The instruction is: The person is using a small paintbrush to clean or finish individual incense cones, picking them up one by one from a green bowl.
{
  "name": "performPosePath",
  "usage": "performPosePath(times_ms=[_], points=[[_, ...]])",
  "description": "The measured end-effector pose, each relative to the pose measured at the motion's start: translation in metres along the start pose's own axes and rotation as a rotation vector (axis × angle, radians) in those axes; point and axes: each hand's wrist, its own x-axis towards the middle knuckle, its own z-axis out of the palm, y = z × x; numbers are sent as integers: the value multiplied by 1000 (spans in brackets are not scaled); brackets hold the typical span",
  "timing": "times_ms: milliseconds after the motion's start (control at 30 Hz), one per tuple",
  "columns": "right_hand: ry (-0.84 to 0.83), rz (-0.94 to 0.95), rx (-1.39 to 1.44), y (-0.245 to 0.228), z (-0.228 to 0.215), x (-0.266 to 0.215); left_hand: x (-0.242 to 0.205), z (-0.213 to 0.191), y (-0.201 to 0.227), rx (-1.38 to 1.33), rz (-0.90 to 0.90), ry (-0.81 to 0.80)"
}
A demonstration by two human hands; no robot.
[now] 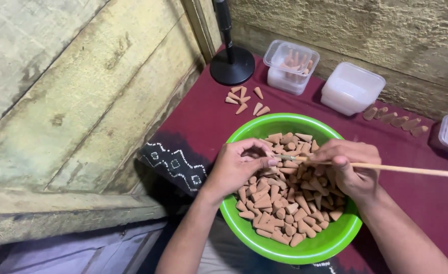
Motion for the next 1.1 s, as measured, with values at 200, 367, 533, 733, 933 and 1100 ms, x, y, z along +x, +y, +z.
performPosePath(times_ms=[200, 367, 533, 733, 933, 1100], points=[[145, 45, 32, 22, -11, -25, -1, -1, 3, 129, 17, 5], [29, 10, -46, 4, -4, -9, -3, -1, 5, 120, -23, 32], [120, 38, -29, 6, -7, -12, 1, -2, 1, 132, 20, 42], [78, 17, 44, 17, -11, -24, 4, -3, -4, 135, 10, 44], [-49, -13, -99, -11, -1, 2, 3, -3, -6, 58, 1, 57], [128, 16, -65, -2, -4, -10, 2, -4, -4, 222, 49, 32]])
